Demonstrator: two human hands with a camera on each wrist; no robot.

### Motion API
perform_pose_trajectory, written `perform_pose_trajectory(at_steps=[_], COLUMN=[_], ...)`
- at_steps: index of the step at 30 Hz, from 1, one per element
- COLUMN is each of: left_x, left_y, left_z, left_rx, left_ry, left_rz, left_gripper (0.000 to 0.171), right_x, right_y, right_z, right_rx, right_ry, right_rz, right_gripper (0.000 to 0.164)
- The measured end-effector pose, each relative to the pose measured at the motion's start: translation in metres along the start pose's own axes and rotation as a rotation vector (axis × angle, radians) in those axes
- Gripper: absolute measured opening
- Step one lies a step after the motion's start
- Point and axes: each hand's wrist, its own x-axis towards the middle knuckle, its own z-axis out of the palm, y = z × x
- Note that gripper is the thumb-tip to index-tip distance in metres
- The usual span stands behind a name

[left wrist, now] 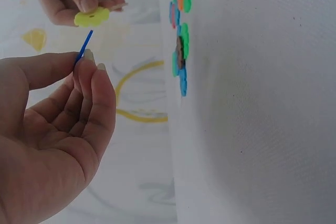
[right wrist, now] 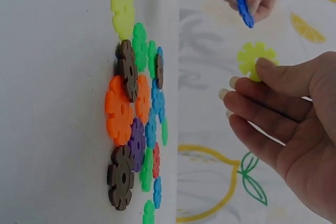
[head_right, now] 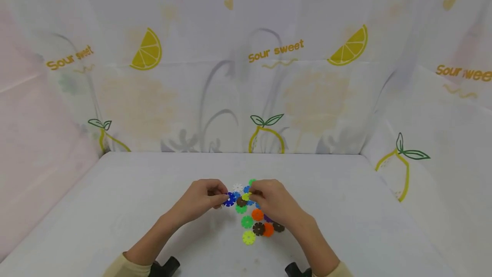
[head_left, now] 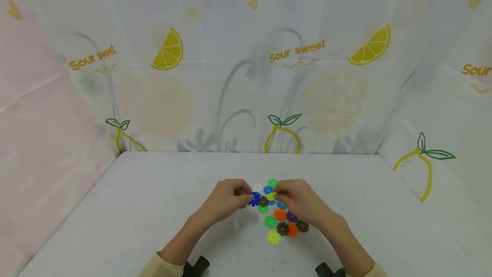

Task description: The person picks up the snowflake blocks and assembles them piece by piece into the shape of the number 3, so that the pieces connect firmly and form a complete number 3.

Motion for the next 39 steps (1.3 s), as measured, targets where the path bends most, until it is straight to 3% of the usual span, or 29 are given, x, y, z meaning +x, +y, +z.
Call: perform_pose_trajectory(at_steps=[13, 20, 28, 39], left_x=[-0.001, -0.003, -0.005, -0.005], left_y=[0.003, 0.004, 0.004, 0.005], left_z=[0.001, -0.001, -0.002, 0.000], left_rx=[-0.055, -0.053, -0.123, -0.196], left_ry=[-0.029, -0.037, -0.066, -0.056], left_rz=[0.000, 0.002, -0.018, -0.030], left_gripper=[0.009, 0.010, 0.015, 0.013], right_x=[0.005, 0.004, 0.001, 0.000], right_y=[-0.008, -0.010, -0.014, -0.017], right_z=[0.003, 0.008, 0.012, 0.019], right_rx=[-0.005, 0.003, -0.031, -0.099], right_ry=[0.011, 0.035, 0.112, 0.236], right_rz=[-0.020, -0.084, -0.172, -0.286], right_gripper=[0.009, 0.010, 0.013, 0.023])
